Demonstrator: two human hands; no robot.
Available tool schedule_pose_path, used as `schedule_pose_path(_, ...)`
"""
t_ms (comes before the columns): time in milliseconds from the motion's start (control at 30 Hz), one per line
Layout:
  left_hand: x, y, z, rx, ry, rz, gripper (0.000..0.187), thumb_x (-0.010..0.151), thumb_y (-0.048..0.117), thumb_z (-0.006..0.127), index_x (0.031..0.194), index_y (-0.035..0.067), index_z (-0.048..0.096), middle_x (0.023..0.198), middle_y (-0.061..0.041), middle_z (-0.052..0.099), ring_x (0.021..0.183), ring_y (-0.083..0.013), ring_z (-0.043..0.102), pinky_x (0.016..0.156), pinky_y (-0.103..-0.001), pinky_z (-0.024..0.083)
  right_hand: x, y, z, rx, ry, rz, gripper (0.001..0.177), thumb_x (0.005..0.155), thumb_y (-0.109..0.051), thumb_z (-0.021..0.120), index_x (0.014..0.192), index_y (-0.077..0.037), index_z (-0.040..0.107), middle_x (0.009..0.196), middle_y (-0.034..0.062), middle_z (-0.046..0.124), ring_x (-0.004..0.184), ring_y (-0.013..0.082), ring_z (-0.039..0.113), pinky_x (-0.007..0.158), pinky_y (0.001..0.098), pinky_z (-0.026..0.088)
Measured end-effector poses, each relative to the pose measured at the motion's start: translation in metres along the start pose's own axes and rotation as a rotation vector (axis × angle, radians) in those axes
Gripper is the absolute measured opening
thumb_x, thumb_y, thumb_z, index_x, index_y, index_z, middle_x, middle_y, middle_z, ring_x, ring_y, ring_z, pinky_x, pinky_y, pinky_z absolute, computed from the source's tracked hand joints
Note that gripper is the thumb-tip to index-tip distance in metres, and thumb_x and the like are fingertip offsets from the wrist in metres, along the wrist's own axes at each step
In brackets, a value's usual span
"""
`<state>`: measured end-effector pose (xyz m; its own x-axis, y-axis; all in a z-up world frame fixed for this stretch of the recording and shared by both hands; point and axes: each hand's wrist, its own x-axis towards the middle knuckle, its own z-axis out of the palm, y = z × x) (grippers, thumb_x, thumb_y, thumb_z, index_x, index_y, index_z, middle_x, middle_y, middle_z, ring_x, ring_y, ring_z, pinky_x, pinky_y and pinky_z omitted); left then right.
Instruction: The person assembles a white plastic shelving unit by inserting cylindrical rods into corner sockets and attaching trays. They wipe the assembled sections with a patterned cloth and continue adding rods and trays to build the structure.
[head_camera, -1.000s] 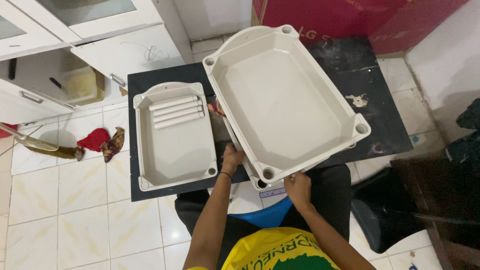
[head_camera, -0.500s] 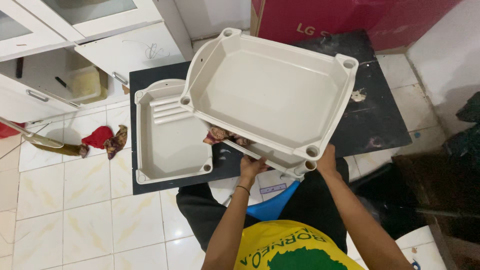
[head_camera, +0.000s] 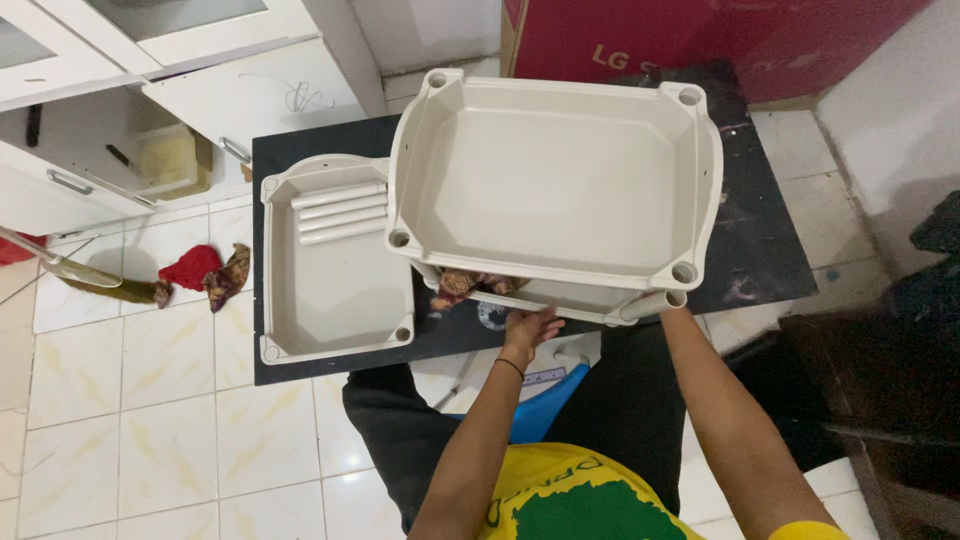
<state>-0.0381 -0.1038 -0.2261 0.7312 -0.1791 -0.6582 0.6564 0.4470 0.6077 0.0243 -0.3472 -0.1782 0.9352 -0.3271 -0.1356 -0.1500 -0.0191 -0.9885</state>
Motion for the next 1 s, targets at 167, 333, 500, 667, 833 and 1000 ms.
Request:
schedule_pose_path(167, -0.018, 0.013, 0.004, -0.072, -0.065, -0.102, 0.031, 0.094, 0.011, 0.070, 0.122, 0.000, 0.060, 0.109, -0.012, 0.071, 0.094, -0.0272, 0.075, 0.083, -0.038, 0.060, 0.014, 0.020, -0.004, 0.044, 0.035, 0.037, 0.020, 0.093, -0.018, 0.060, 0.111, -0.009, 0.065, 0.095, 0.0074, 0.070, 0.079, 0.0207, 0.069, 0.066, 0.0353, 0.053)
schedule_pose_path(333, -0.026, 0.031, -0.037, -0.071, -0.114, -0.044, 0.035, 0.095, 0.013, 0.066, 0.125, -0.003, 0.058, 0.114, -0.020, 0.071, 0.093, -0.0309, 0.077, 0.082, -0.039, 0.062, -0.001, 0.041, -0.018, 0.172, 0.154, 0.081, 0.022, 0.096, -0.019, 0.056, 0.115, -0.012, 0.063, 0.098, 0.0038, 0.069, 0.081, 0.0172, 0.068, 0.067, 0.0329, 0.053)
schedule_pose_path(500, -0.026, 0.076, -0.144, 0.147, 0.235, 0.014, 0.035, 0.095, 0.023, 0.059, 0.122, 0.001, 0.064, 0.102, -0.021, 0.074, 0.075, -0.0278, 0.072, 0.064, -0.037, 0.060, -0.096, 0.075, -0.018, 0.380, 0.512, 0.124, 0.023, 0.098, -0.019, 0.053, 0.119, -0.015, 0.061, 0.102, 0.0002, 0.069, 0.083, 0.0137, 0.067, 0.068, 0.0304, 0.053)
schedule_pose_path(667, -0.022, 0.108, -0.181, 0.216, 0.358, 0.274, 0.033, 0.095, 0.018, 0.059, 0.123, 0.000, 0.056, 0.102, -0.019, 0.074, 0.081, -0.0259, 0.074, 0.064, -0.036, 0.060, -0.167, 0.089, 0.048, 0.204, 0.183, 0.538, 0.037, 0.095, -0.020, 0.059, 0.128, -0.005, 0.058, 0.091, 0.0142, 0.067, 0.073, 0.0238, 0.066, 0.059, 0.0367, 0.052)
schedule_pose_path(833, -0.011, 0.113, -0.146, 0.053, 0.343, 0.291, 0.041, 0.099, 0.037, 0.042, 0.121, 0.007, 0.059, 0.096, -0.013, 0.070, 0.076, -0.0213, 0.071, 0.057, -0.033, 0.059, -0.155, 0.067, 0.107, 0.407, -0.038, 0.730, 0.070, 0.088, -0.038, 0.068, 0.146, -0.019, 0.034, 0.131, 0.0266, 0.060, 0.103, 0.0353, 0.070, 0.072, 0.0451, 0.059)
schedule_pose_path(1000, -0.001, 0.098, -0.140, 0.054, 0.309, 0.376, 0.050, 0.102, 0.042, 0.045, 0.110, -0.003, 0.067, 0.088, -0.015, 0.071, 0.067, -0.0240, 0.070, 0.055, -0.032, 0.057, -0.130, 0.052, 0.121, 0.244, 0.030, 0.703, 0.078, 0.089, -0.036, 0.073, 0.148, -0.012, 0.028, 0.142, 0.0266, 0.054, 0.109, 0.0375, 0.070, 0.078, 0.0495, 0.059)
